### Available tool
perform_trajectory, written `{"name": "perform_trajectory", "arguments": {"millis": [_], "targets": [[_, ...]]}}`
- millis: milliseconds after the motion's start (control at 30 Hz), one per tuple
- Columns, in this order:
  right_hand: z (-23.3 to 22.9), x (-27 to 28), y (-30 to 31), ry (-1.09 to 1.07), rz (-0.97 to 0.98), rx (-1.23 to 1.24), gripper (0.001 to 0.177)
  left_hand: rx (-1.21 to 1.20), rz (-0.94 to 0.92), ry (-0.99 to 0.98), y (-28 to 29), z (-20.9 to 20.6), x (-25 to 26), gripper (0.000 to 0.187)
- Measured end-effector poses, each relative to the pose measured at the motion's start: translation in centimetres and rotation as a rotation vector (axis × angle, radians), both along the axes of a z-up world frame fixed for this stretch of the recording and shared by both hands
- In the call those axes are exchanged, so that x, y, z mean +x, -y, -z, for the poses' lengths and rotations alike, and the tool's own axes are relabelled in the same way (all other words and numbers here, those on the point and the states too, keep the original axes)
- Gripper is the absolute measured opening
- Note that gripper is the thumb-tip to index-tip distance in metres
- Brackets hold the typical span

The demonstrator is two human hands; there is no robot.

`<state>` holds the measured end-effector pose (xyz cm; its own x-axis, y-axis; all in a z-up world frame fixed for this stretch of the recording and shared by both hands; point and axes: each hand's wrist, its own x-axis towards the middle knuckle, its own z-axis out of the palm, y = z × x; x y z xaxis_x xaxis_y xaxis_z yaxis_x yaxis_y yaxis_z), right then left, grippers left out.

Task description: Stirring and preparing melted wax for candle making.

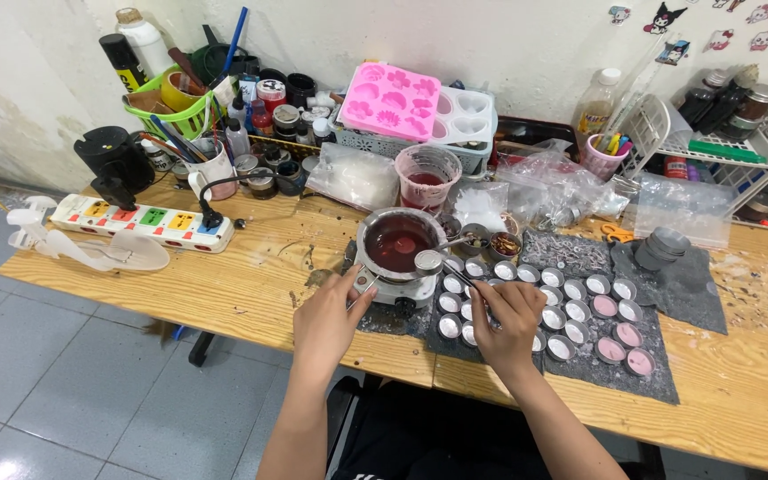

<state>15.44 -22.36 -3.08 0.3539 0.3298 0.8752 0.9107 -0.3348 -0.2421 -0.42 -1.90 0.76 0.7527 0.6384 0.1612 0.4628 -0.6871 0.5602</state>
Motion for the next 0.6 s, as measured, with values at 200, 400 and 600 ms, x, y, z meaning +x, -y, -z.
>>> {"name": "perform_trajectory", "arguments": {"millis": [200, 400, 600], "targets": [[-1.2, 0.4, 0.1, 0.074, 0.017, -0.063, 0.015, -0.359, 0.071, 0.002, 1.0, -1.4, -0.7, 0.070], [-1.8, 2.1, 0.0, 0.019, -0.023, -0.115, 0.013, -0.882, 0.318, 0.326, 1.4, 4.3, 0.5, 0.089], [-2.7, 2.8, -0.2, 0.017, -0.066, -0.109, 0.012, -1.057, 0.426, 0.327, 4.4, 5.8, 3.3, 0.066]]}}
